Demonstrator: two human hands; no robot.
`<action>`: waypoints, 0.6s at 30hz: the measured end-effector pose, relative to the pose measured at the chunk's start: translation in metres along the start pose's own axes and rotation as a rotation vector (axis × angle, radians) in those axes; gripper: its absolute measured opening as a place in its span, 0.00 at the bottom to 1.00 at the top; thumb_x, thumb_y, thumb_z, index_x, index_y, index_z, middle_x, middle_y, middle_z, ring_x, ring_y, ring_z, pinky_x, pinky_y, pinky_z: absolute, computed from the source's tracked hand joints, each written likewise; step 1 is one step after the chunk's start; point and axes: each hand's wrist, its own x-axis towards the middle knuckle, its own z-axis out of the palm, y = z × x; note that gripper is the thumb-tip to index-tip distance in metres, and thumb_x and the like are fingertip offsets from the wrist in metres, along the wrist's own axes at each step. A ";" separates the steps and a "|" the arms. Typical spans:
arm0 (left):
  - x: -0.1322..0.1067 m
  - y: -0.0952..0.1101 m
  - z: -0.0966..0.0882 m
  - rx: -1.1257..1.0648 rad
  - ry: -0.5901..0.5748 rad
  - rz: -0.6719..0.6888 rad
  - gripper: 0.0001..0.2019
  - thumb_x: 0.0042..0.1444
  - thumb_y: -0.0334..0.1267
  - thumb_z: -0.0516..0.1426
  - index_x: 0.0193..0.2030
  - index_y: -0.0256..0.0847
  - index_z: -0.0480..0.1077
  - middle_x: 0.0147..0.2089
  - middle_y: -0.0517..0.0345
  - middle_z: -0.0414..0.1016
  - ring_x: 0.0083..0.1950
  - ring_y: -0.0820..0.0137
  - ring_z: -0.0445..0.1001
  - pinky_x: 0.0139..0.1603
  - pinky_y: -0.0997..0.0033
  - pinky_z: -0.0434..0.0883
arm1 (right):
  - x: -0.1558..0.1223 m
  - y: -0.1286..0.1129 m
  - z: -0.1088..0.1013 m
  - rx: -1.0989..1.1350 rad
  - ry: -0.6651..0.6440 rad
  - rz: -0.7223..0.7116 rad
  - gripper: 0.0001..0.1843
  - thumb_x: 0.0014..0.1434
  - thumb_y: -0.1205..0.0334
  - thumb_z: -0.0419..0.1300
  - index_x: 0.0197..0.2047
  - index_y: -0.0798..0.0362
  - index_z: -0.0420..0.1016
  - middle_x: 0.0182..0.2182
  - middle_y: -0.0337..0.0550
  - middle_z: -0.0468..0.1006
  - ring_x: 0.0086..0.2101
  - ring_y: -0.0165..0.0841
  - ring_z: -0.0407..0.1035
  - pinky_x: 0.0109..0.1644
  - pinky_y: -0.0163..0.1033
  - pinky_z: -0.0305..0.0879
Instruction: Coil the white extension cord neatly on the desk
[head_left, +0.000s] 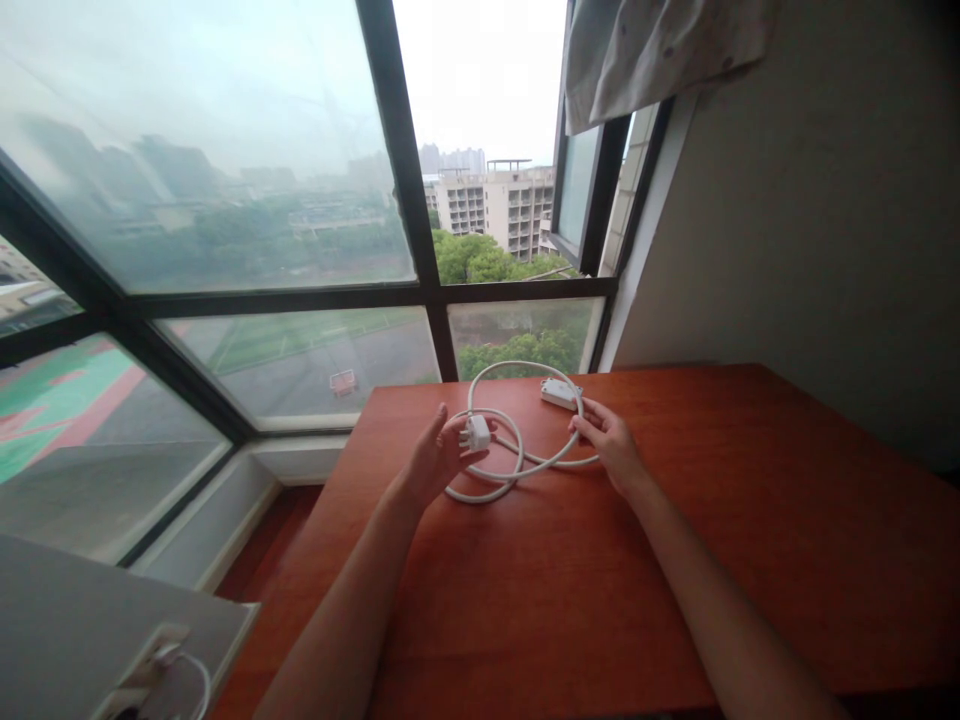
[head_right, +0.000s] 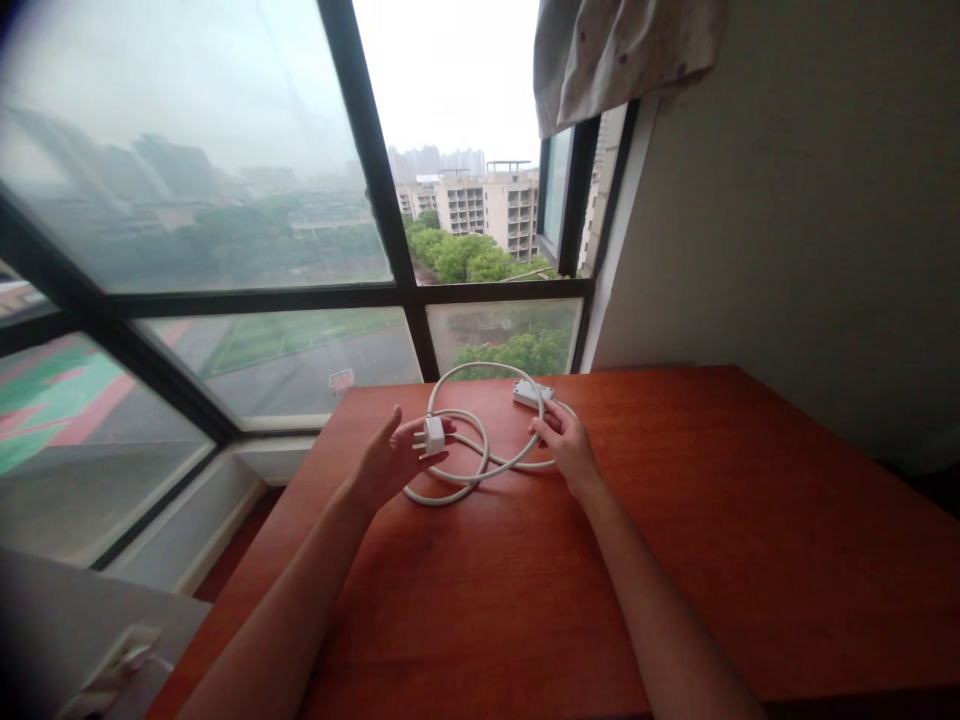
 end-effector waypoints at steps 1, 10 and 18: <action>0.001 -0.001 0.000 0.007 0.049 -0.023 0.28 0.57 0.59 0.52 0.44 0.33 0.74 0.48 0.40 0.77 0.50 0.57 0.76 0.45 0.66 0.72 | 0.000 0.000 0.000 -0.001 -0.002 -0.008 0.27 0.52 0.53 0.63 0.53 0.55 0.70 0.28 0.38 0.74 0.28 0.30 0.68 0.30 0.34 0.64; 0.002 -0.005 0.008 0.067 0.147 -0.082 0.22 0.48 0.31 0.60 0.52 0.37 0.66 0.44 0.44 0.79 0.44 0.61 0.79 0.38 0.69 0.73 | -0.003 -0.004 0.005 0.009 0.003 -0.025 0.26 0.52 0.52 0.63 0.53 0.54 0.71 0.27 0.37 0.73 0.27 0.30 0.68 0.29 0.35 0.67; 0.009 -0.019 0.004 0.078 0.233 -0.051 0.13 0.56 0.44 0.58 0.28 0.36 0.66 0.27 0.51 0.77 0.31 0.68 0.77 0.31 0.74 0.71 | -0.012 -0.007 0.018 0.132 -0.121 0.137 0.23 0.53 0.51 0.62 0.50 0.53 0.68 0.25 0.36 0.74 0.23 0.28 0.68 0.24 0.32 0.67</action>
